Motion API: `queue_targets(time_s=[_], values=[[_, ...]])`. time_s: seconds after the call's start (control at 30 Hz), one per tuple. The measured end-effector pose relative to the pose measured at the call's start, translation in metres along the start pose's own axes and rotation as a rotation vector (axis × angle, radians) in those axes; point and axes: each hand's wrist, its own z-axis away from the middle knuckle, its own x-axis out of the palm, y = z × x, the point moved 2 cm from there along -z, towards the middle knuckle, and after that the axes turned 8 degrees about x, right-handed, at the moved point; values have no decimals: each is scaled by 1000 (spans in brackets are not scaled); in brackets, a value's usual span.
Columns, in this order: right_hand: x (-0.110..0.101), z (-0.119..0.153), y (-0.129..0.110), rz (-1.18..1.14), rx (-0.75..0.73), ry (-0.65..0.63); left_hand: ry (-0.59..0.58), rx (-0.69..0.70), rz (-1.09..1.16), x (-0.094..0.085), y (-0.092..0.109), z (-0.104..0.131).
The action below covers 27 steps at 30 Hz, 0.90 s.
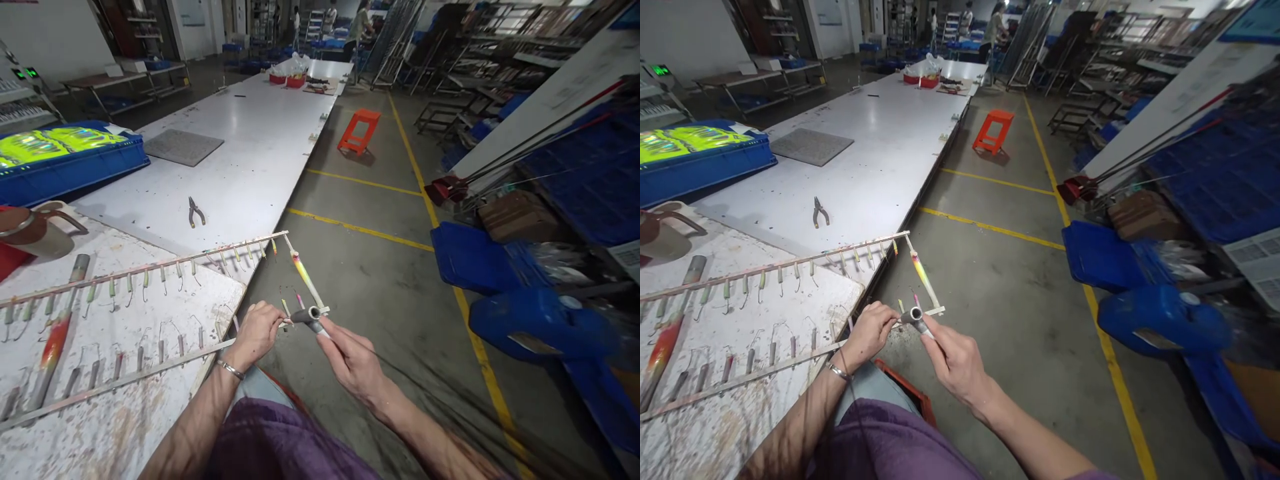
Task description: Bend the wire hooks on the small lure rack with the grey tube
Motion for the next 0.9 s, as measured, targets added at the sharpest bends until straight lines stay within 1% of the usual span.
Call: queue_targets(time_s=[0.07, 0.1, 0.2, 0.23, 0.27, 0.37, 0.4, 0.43, 0.5, 0.53, 0.57, 0.6, 0.67, 0.7, 0.73, 0.77, 0.87, 0.9], values=[[-1, 1, 0, -33, -21, 50, 12, 12, -3, 0, 0, 0], [0, 1, 1, -23, -25, 52, 18, 16, -3, 0, 0, 1], [3, -1, 5, 58, 13, -25, 20, 14, 8, 0, -1, 1], [2, -3, 7, 72, 26, -33, 14, 12, 16, 0, -1, 1], [1, -4, 7, 72, 31, -17, 9, 9, 25, 1, -2, 1], [-5, -6, 7, 30, 2, 94, -4, 6, 59, 1, -3, 1], [-5, -6, 6, 27, -14, 96, -7, 6, 66, 1, -3, 1], [-5, -6, 5, 33, -30, 73, -9, 7, 69, 0, -3, 1], [-2, -4, 5, 63, -44, -14, -14, 13, 60, 0, -2, 1], [-2, -2, 5, 75, -35, -47, -17, 16, 51, -1, -1, 1], [-2, -1, 6, 78, -14, -54, -20, 18, 42, -1, -1, 1], [-3, 1, 7, 72, 15, -30, -22, 20, 36, -1, 0, 1], [-6, 4, 10, 43, 65, 69, -25, 21, 32, 0, 0, 0], [-7, 5, 11, 29, 72, 112, -22, 20, 35, 0, 0, 0], [-6, 7, 11, 25, 64, 130, -18, 19, 40, 1, -1, 0], [-5, 8, 12, 31, 47, 112, -11, 16, 48, 1, -1, 0], [2, 8, 11, 65, 1, -24, 14, 7, 79, 2, -3, 0], [3, 8, 11, 62, 1, -26, 17, 8, 86, 2, -3, 0]])
